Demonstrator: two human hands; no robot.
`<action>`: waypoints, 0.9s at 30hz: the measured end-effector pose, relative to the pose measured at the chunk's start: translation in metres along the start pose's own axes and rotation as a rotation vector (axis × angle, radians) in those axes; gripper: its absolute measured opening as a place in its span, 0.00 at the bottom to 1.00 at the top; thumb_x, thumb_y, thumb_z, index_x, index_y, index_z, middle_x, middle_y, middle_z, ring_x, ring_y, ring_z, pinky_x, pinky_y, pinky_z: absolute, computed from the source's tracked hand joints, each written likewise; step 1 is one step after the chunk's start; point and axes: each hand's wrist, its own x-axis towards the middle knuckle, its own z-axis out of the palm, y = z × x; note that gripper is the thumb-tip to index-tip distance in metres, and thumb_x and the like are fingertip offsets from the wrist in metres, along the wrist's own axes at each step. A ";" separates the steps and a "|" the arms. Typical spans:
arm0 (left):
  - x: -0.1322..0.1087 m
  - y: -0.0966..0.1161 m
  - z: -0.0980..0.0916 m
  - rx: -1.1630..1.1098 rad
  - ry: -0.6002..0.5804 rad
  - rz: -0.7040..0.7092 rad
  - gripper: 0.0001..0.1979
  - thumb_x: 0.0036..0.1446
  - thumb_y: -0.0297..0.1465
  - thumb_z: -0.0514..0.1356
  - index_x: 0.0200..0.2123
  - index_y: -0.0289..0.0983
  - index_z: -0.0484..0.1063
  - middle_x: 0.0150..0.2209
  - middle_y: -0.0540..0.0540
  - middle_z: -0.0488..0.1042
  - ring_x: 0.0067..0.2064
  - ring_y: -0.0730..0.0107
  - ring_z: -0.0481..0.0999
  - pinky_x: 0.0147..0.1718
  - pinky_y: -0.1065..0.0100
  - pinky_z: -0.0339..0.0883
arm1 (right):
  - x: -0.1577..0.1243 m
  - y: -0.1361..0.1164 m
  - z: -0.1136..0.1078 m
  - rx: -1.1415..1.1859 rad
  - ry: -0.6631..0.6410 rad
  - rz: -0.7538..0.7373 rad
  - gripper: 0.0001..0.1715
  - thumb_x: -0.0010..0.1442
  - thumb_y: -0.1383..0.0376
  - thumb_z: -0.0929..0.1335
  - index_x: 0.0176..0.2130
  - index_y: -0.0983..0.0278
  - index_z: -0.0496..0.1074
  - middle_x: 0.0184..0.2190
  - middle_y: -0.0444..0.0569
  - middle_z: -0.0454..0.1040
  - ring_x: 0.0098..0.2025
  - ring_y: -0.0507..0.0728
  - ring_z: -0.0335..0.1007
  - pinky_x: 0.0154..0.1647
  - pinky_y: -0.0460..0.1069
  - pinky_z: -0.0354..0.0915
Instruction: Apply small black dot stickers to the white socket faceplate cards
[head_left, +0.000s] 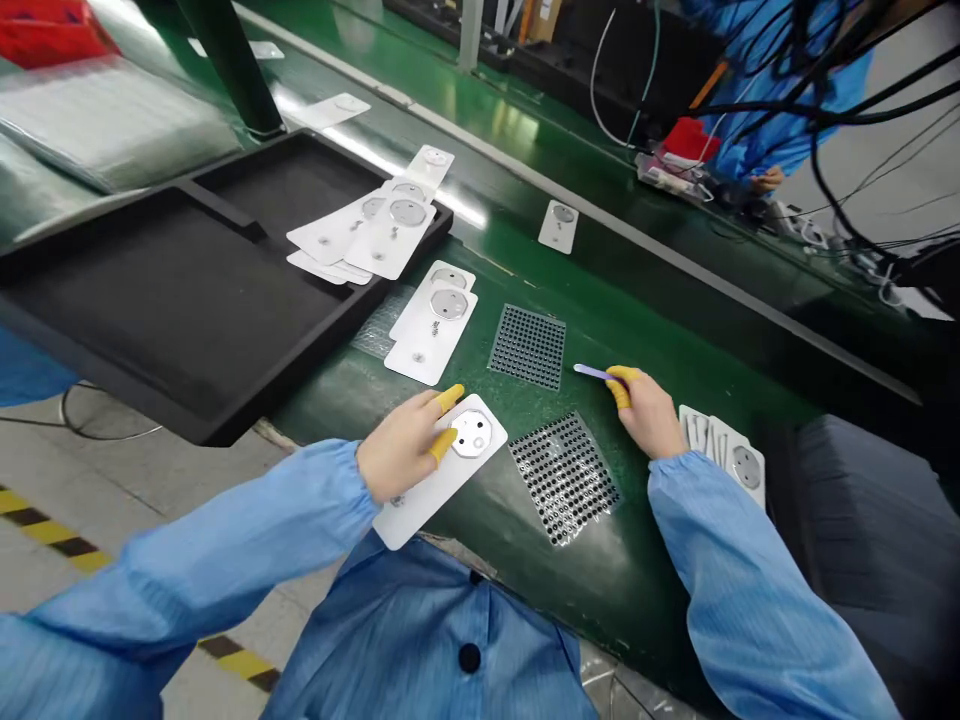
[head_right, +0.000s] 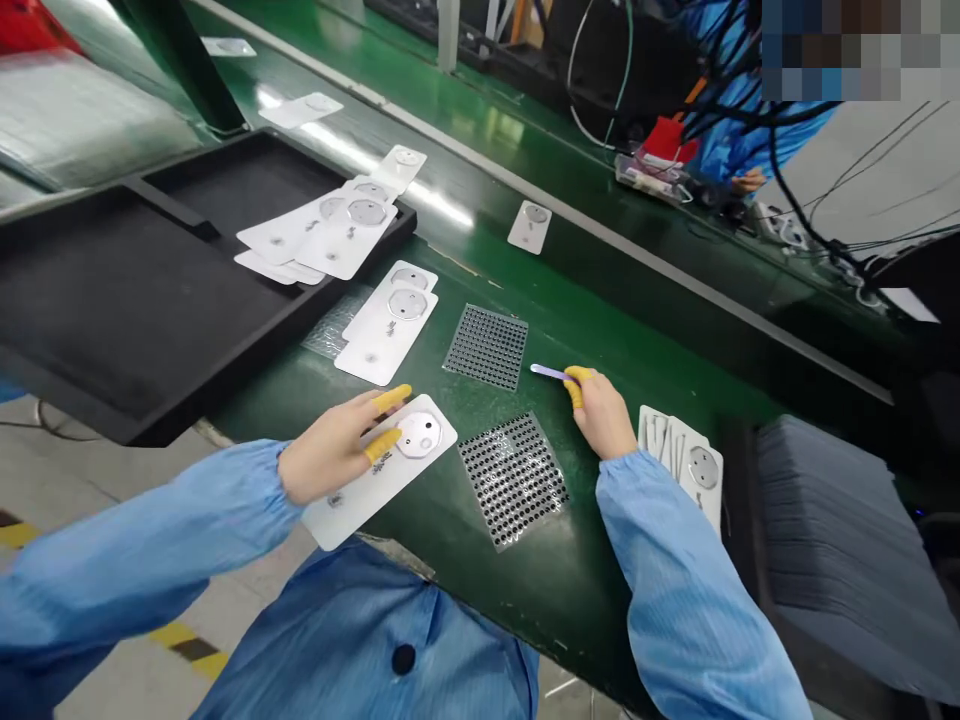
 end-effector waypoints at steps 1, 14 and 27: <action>-0.006 -0.003 0.001 0.054 0.042 0.063 0.17 0.55 0.26 0.56 0.50 0.33 0.68 0.61 0.36 0.63 0.62 0.48 0.59 0.60 0.46 0.54 | -0.005 -0.011 -0.002 0.021 -0.001 0.020 0.18 0.65 0.63 0.59 0.51 0.67 0.66 0.42 0.58 0.74 0.43 0.62 0.73 0.46 0.59 0.70; -0.036 -0.017 0.014 0.322 0.090 0.455 0.05 0.55 0.17 0.57 0.32 0.27 0.72 0.55 0.26 0.69 0.59 0.42 0.64 0.50 0.46 0.68 | -0.046 -0.154 -0.003 0.138 -0.542 -0.328 0.31 0.59 0.77 0.54 0.60 0.60 0.56 0.48 0.53 0.69 0.41 0.56 0.70 0.42 0.51 0.73; -0.040 -0.017 0.015 0.500 -0.019 0.401 0.12 0.53 0.23 0.52 0.36 0.32 0.75 0.61 0.34 0.63 0.61 0.46 0.62 0.54 0.50 0.59 | -0.034 -0.168 -0.006 0.063 -0.531 -0.327 0.23 0.64 0.70 0.54 0.56 0.65 0.62 0.42 0.54 0.75 0.30 0.56 0.70 0.29 0.49 0.72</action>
